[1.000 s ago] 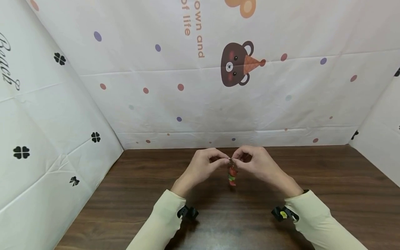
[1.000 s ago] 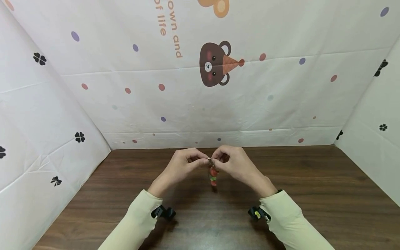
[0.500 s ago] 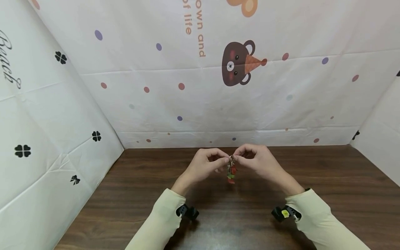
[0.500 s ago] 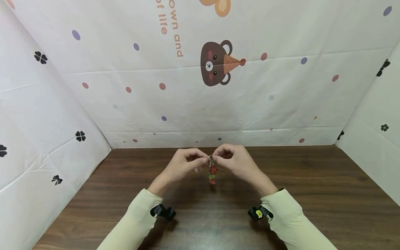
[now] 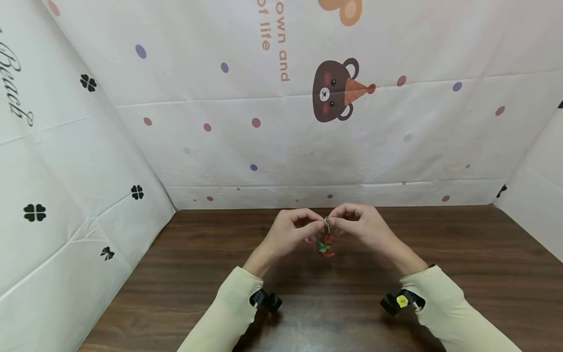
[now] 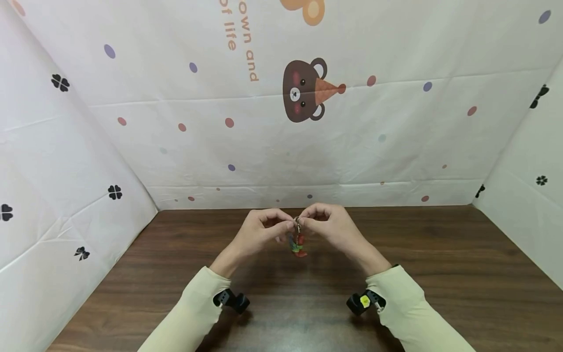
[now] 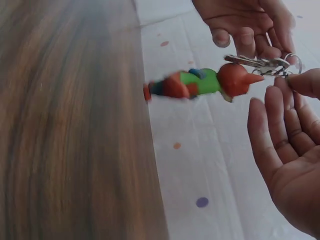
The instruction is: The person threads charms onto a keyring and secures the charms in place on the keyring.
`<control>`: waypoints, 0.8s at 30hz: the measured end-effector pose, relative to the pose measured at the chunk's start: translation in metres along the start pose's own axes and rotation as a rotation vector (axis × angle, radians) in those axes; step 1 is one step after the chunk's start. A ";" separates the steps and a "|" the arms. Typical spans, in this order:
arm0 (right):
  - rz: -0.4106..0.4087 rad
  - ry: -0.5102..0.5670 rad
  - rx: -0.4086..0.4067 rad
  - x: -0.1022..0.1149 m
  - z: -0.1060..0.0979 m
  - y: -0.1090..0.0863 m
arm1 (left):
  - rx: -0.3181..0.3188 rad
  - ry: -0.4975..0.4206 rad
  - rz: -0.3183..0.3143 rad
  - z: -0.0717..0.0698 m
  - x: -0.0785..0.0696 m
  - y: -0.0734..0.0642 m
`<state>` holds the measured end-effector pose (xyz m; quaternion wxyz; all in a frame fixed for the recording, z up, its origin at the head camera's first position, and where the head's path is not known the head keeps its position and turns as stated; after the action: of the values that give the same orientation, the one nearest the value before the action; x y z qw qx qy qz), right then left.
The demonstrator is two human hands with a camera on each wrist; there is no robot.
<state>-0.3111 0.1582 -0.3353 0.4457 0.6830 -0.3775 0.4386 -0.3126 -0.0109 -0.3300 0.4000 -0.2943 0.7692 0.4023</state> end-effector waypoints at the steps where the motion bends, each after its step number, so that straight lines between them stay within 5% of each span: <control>1: 0.013 0.029 0.002 -0.001 0.000 0.000 | 0.000 -0.004 0.010 0.000 -0.001 0.000; 14: 0.141 0.253 0.015 -0.013 0.003 -0.002 | -0.042 0.020 0.124 0.000 -0.009 -0.002; 24: 0.080 0.067 -0.006 -0.005 -0.001 -0.002 | -0.069 0.058 0.079 -0.003 -0.004 -0.002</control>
<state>-0.3115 0.1605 -0.3399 0.4421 0.6510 -0.3908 0.4775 -0.3102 -0.0138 -0.3266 0.3511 -0.2887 0.7771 0.4354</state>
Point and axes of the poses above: each hand's wrist, its own y-axis towards the middle knuckle, its own z-axis out of the palm, x = y × z, the point moved 8 cm from there along y, towards the middle knuckle, and after that the axes turned 6 degrees about y, right-handed, at the moved point
